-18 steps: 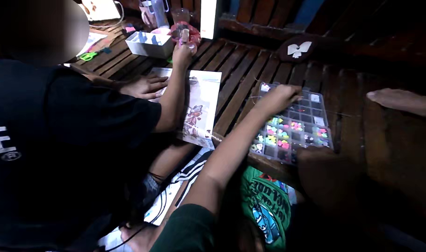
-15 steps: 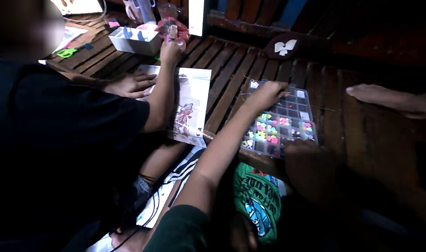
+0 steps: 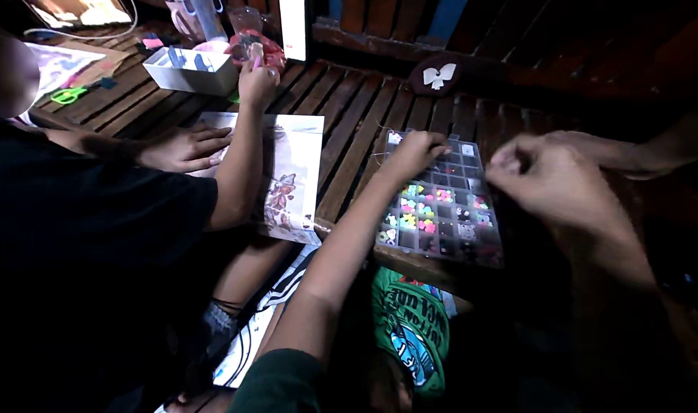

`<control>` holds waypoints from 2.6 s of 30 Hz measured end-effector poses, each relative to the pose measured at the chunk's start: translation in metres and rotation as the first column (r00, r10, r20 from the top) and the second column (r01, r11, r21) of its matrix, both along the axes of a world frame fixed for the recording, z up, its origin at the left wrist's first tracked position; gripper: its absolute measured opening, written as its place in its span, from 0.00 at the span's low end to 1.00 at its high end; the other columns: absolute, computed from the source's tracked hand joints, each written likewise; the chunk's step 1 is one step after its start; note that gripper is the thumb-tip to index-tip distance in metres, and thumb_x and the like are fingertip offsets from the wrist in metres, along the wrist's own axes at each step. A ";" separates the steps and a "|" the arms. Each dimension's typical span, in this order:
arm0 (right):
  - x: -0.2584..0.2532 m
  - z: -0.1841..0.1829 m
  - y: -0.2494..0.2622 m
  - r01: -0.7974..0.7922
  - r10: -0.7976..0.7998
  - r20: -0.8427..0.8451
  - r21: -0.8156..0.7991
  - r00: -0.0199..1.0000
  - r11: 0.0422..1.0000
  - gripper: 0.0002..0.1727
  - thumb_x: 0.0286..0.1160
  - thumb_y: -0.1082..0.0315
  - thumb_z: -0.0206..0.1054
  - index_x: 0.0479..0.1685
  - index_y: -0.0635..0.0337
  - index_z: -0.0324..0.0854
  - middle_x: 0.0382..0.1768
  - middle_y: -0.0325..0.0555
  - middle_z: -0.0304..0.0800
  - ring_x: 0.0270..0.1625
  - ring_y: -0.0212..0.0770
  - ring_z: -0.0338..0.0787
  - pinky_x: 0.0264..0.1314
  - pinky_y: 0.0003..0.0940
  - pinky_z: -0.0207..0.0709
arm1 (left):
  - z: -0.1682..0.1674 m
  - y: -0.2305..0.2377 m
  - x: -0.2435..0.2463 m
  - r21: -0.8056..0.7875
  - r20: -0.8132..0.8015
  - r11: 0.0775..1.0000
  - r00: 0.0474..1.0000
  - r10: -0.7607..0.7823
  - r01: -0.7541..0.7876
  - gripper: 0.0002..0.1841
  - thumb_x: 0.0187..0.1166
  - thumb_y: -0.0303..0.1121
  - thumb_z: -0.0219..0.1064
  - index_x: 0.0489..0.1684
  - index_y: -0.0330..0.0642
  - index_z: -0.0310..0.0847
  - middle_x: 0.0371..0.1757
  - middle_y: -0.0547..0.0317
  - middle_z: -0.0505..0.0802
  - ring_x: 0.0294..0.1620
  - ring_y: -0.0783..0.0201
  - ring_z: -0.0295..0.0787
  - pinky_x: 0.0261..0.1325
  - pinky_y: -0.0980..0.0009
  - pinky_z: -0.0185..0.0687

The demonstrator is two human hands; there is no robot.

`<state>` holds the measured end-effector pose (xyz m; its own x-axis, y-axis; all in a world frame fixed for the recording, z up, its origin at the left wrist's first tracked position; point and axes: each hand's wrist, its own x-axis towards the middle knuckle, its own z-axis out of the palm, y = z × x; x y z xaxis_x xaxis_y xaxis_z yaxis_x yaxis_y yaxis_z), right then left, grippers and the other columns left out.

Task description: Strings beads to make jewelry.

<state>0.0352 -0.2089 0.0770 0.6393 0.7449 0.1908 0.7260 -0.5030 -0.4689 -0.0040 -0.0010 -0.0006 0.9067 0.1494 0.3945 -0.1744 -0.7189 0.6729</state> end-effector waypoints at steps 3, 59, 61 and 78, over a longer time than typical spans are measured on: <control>0.039 -0.013 0.025 0.045 -0.007 -0.175 0.215 0.984 0.976 0.09 0.79 0.71 0.67 0.51 0.65 0.77 0.36 0.52 0.81 0.33 0.40 0.77 0.38 0.42 0.74 | 0.002 -0.004 -0.002 -0.136 -0.008 0.990 1.000 0.026 -0.027 0.11 0.85 0.26 0.63 0.52 0.29 0.90 0.46 0.44 0.95 0.48 0.59 0.93 0.61 0.63 0.83; 0.065 -0.075 0.054 0.157 0.621 -0.654 0.733 0.432 0.662 0.10 0.89 0.74 0.54 0.46 0.54 0.82 0.39 0.33 0.93 0.41 0.28 0.92 0.52 0.26 0.88 | 0.013 -0.015 -0.005 -0.865 0.012 0.485 0.970 -0.242 0.132 0.10 0.91 0.25 0.52 0.38 0.45 0.76 0.30 0.68 0.90 0.31 0.79 0.87 0.43 0.83 0.85; 0.065 -0.075 0.054 0.152 0.623 -0.652 0.734 0.433 0.662 0.10 0.89 0.74 0.55 0.46 0.53 0.82 0.39 0.33 0.93 0.42 0.28 0.92 0.52 0.26 0.88 | 0.013 -0.015 -0.005 -0.858 0.008 0.498 0.971 -0.241 0.130 0.10 0.91 0.25 0.52 0.38 0.46 0.75 0.30 0.69 0.90 0.31 0.79 0.87 0.42 0.83 0.86; 0.063 -0.075 0.051 0.142 0.600 -0.663 0.715 0.448 0.684 0.09 0.89 0.72 0.56 0.47 0.52 0.82 0.39 0.31 0.91 0.43 0.27 0.91 0.53 0.27 0.87 | 0.011 -0.016 -0.006 -0.865 0.010 0.485 0.971 -0.240 0.129 0.11 0.91 0.25 0.52 0.37 0.46 0.75 0.31 0.68 0.90 0.32 0.78 0.88 0.43 0.82 0.86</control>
<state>0.0985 -0.1575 0.0020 0.5609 0.8140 0.1510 -0.1602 0.2857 -0.9448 -0.0100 -0.0169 0.0106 0.9794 0.1865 0.0773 -0.1251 0.2596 0.9576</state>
